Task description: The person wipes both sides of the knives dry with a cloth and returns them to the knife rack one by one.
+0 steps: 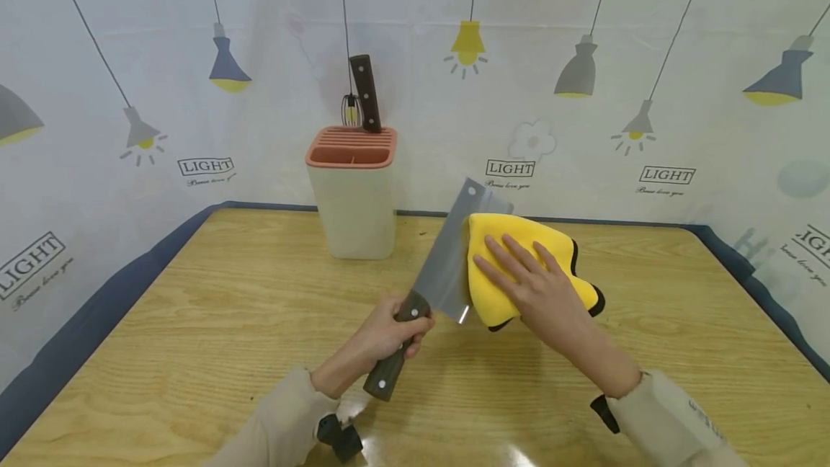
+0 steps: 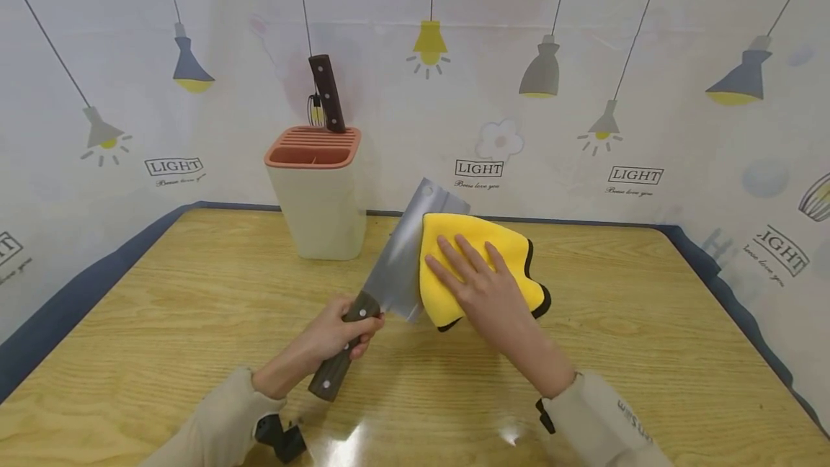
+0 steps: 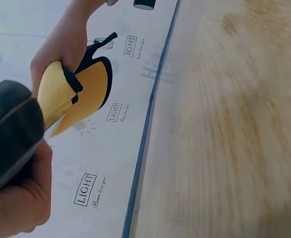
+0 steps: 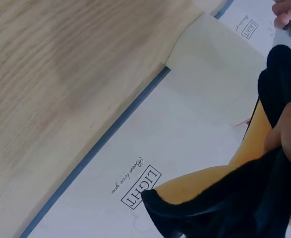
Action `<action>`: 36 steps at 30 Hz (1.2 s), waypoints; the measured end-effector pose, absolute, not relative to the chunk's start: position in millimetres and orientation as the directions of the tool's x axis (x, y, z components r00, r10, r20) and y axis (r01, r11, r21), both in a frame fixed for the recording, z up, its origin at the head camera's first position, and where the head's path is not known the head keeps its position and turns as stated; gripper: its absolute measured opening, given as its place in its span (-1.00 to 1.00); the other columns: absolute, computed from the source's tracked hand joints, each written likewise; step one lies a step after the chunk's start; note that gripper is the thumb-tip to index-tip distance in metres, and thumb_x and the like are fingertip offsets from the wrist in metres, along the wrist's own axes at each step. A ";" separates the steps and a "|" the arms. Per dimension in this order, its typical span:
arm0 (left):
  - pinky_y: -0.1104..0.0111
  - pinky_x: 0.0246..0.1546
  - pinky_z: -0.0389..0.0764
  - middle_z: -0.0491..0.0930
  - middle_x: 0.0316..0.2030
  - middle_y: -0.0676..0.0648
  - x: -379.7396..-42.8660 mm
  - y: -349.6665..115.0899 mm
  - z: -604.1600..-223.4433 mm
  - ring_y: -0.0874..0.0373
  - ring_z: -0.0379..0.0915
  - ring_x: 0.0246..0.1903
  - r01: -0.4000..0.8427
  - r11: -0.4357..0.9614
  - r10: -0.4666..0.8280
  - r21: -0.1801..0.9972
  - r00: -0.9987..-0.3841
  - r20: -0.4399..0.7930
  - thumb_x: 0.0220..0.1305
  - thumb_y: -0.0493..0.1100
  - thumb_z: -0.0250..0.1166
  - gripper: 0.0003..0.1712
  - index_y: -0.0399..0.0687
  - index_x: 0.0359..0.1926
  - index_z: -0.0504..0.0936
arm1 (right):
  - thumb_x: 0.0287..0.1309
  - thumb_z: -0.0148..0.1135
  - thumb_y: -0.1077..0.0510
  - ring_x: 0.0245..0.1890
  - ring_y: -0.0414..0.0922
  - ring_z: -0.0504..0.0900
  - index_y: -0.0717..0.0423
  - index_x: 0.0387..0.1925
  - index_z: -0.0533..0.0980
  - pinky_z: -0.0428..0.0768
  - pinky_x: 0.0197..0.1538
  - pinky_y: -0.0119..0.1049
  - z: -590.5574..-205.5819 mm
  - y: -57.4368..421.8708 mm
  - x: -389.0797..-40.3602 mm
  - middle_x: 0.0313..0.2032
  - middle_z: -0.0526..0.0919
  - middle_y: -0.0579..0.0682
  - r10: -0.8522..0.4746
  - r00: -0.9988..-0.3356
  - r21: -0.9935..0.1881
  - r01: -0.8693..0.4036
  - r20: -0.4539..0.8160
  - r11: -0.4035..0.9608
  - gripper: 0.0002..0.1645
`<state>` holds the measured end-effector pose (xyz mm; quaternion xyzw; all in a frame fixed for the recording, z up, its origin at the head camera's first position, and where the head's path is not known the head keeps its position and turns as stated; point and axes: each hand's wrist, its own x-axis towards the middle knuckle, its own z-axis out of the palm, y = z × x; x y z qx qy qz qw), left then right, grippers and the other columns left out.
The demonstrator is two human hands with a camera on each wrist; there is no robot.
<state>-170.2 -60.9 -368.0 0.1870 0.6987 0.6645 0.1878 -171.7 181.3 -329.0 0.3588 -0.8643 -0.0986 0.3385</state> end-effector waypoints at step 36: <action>0.49 -0.76 0.32 0.35 -0.73 0.00 -165.6 -58.1 -372.6 0.29 0.24 -0.80 0.031 0.108 0.599 0.994 -0.799 -0.041 0.15 -0.30 0.11 -0.85 -0.38 -0.36 0.42 | -0.50 0.47 0.42 0.17 0.15 0.26 0.12 0.18 0.30 0.32 0.06 0.13 -321.9 179.9 -183.2 0.21 0.25 0.18 -0.598 -0.595 0.339 -0.497 0.538 0.799 0.02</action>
